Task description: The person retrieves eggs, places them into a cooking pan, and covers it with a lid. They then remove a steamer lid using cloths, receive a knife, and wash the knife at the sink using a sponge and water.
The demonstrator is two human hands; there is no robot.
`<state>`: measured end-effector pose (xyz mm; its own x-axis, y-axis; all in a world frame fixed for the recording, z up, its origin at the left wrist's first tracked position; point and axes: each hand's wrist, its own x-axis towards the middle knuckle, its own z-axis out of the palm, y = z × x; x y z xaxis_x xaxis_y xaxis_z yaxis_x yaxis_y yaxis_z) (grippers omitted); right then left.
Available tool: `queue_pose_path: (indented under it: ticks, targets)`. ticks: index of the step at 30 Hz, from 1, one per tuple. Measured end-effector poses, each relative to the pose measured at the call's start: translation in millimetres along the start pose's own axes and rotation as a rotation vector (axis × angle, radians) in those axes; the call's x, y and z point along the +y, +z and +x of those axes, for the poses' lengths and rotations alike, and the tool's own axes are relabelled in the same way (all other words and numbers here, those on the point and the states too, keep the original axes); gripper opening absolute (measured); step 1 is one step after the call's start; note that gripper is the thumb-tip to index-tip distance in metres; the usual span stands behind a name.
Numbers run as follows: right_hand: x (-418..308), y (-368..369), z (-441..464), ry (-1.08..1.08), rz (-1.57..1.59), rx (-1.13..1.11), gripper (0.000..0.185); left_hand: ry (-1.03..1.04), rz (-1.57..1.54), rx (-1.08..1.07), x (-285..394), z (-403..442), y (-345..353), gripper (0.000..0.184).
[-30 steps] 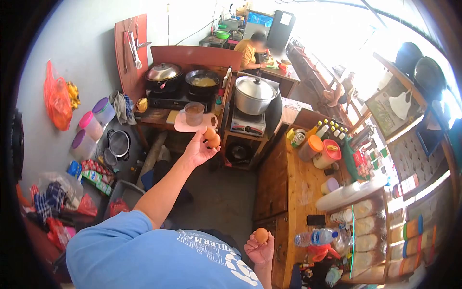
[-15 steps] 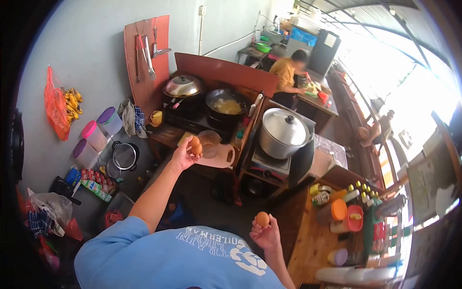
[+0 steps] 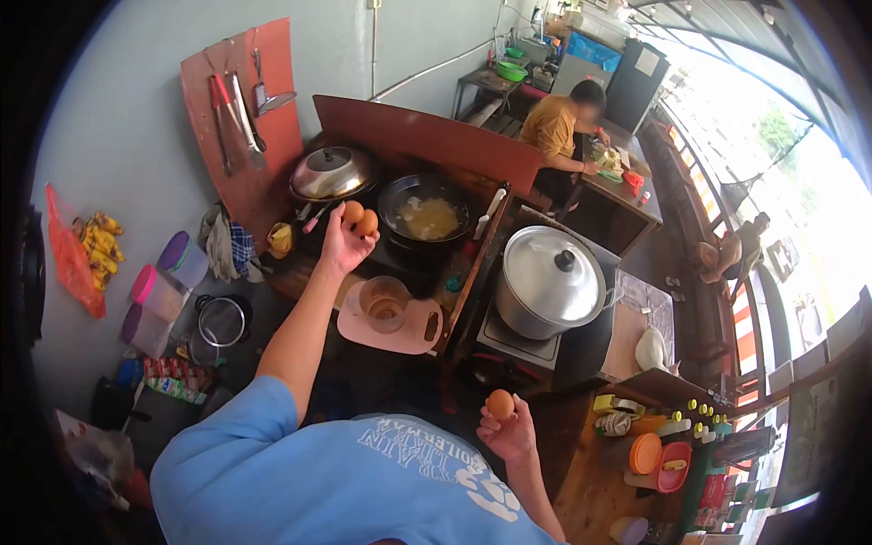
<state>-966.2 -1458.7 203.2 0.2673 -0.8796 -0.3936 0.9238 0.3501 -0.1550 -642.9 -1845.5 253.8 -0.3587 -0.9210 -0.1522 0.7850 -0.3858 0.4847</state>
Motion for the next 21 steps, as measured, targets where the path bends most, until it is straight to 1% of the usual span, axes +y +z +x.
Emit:
queue_pose_path:
  ticks: [2,3,5,6,7,9,11,13,14,17,21]
  targets:
    - [2,0,9,-0.052,0.028,0.04,0.048,0.021,-0.102,-0.072,7,41,4,0.046]
    - [2,3,14,-0.098,0.05,0.07,0.048,0.01,-0.108,-0.079,8,61,6,0.046]
    - [6,16,23,-0.166,0.071,0.118,0.048,-0.002,-0.207,-0.169,9,97,12,0.044]
    - [7,20,29,-0.235,0.099,0.143,0.048,-0.01,-0.209,-0.139,9,114,16,0.043]
    - [9,21,34,-0.303,0.129,0.167,0.048,-0.025,-0.216,-0.139,8,131,17,0.043]
    - [10,20,50,-0.354,0.154,0.16,0.048,-0.062,-0.291,-0.286,7,161,17,0.047]
    - [13,24,62,-0.427,0.227,0.229,0.047,-0.086,-0.298,-0.269,8,184,16,0.049]
    - [18,32,73,-0.454,0.246,0.237,0.047,-0.126,-0.305,-0.37,10,204,13,0.05]
    - [20,35,79,-0.478,0.26,0.234,0.047,-0.139,-0.31,-0.362,11,213,13,0.053]
    - [26,38,94,-0.513,0.253,0.225,0.048,-0.177,-0.331,-0.312,14,235,11,0.054]
    - [35,47,109,-0.548,0.294,0.277,0.048,-0.199,-0.345,-0.286,15,263,-2,0.055]
